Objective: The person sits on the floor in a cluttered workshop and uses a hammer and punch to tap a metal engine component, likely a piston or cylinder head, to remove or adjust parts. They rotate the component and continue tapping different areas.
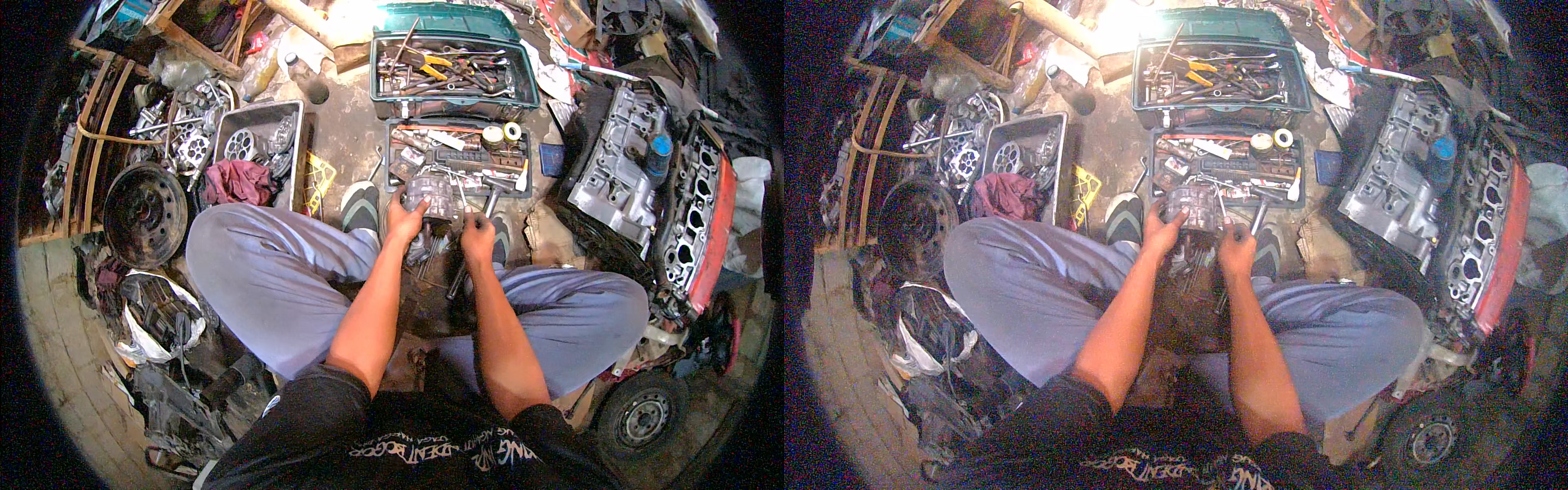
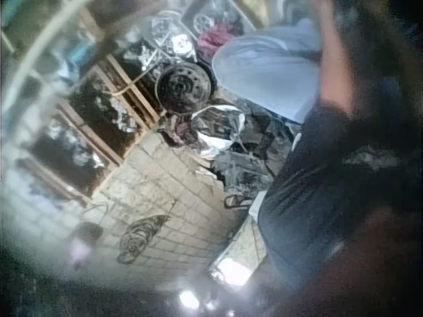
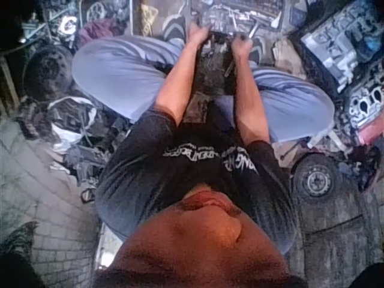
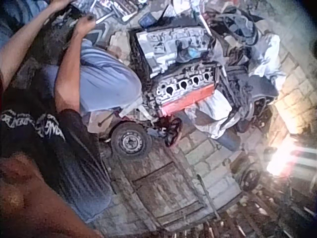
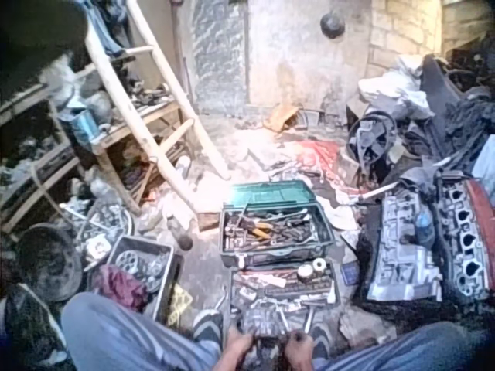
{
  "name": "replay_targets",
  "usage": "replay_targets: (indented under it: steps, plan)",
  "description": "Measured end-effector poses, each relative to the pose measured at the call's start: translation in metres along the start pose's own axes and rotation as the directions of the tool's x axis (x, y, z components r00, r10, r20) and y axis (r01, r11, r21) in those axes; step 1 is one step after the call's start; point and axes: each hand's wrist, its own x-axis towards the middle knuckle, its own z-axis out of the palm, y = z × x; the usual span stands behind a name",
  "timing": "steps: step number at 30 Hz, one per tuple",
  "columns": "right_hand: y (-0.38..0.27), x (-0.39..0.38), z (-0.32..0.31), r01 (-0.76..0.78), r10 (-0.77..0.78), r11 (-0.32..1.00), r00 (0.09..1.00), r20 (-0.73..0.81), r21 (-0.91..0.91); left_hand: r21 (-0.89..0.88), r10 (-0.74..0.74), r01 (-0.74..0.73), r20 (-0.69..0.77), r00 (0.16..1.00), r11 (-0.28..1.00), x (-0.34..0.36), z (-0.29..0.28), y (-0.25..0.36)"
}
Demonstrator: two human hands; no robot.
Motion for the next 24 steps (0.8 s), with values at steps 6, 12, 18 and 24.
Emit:
replay_targets:
  steps: [6, 12, 18, 24]
  plan:
    - [0.016, 0.023, 0.011, -0.068, 0.102, 0.973, 0.984, -0.147, 0.221, -0.015, -0.028, 0.029, 0.009, 1.000, 0.999, -0.002, -0.004, 0.003]
    - [0.071, 0.033, 0.048, -0.094, 0.092, 0.993, 0.995, 0.035, 0.070, -0.076, -0.057, 0.060, 0.045, 0.997, 0.995, -0.006, -0.013, 0.011]
    - [0.079, 0.028, 0.065, -0.033, 0.022, 0.996, 0.993, 0.118, 0.089, -0.159, -0.048, 0.066, 0.115, 0.992, 0.985, 0.010, -0.014, -0.008]
    - [0.040, 0.011, 0.043, 0.016, -0.021, 0.999, 0.990, 0.137, 0.036, -0.082, -0.097, 0.098, 0.026, 0.995, 0.992, -0.005, -0.007, 0.008]
